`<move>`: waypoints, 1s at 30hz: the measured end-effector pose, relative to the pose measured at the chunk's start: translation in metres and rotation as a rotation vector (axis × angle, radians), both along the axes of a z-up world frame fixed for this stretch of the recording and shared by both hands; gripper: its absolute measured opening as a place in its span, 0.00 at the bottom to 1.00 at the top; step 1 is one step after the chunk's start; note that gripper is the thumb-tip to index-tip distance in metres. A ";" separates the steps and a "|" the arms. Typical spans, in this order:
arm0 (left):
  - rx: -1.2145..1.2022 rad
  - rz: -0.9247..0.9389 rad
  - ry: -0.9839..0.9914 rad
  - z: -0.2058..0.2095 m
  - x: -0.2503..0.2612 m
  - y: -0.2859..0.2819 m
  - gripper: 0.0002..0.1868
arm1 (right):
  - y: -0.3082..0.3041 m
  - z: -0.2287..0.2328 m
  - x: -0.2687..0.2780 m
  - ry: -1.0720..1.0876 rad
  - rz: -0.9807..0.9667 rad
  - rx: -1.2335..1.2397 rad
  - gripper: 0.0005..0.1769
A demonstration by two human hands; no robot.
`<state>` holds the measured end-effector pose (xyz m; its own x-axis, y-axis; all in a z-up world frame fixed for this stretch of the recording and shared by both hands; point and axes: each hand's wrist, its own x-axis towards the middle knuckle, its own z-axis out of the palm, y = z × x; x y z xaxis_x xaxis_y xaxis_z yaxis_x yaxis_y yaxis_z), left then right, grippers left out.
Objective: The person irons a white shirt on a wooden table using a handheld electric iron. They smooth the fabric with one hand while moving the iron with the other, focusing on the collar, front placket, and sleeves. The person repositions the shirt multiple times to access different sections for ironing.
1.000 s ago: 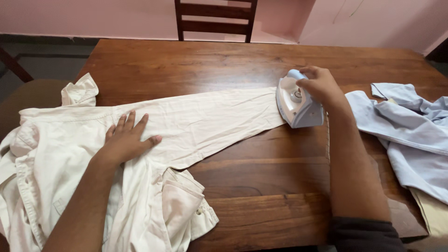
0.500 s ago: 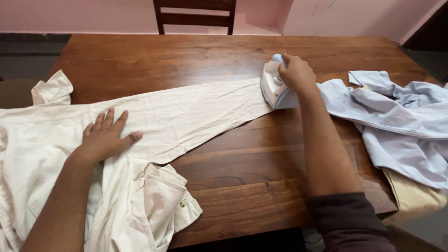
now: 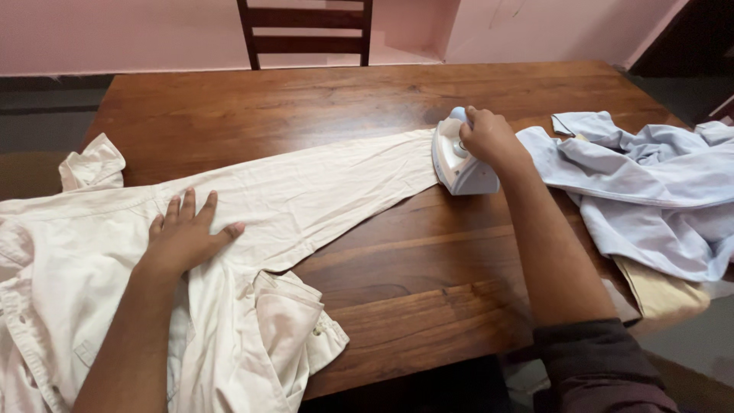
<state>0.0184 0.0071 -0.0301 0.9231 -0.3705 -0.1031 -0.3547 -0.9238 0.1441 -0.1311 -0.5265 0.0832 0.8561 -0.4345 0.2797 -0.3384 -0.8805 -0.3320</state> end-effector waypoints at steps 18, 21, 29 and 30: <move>-0.015 0.005 0.032 -0.004 0.001 0.000 0.53 | -0.015 -0.003 0.019 -0.038 -0.016 -0.066 0.30; -0.001 0.000 0.027 -0.007 0.004 0.001 0.53 | -0.026 -0.005 0.036 -0.049 -0.037 -0.072 0.29; 0.006 0.000 0.004 -0.011 0.007 0.003 0.54 | -0.056 -0.012 0.060 -0.097 -0.007 -0.019 0.30; 0.014 -0.003 -0.004 -0.011 0.007 0.003 0.54 | -0.057 -0.010 0.059 -0.081 -0.014 -0.012 0.30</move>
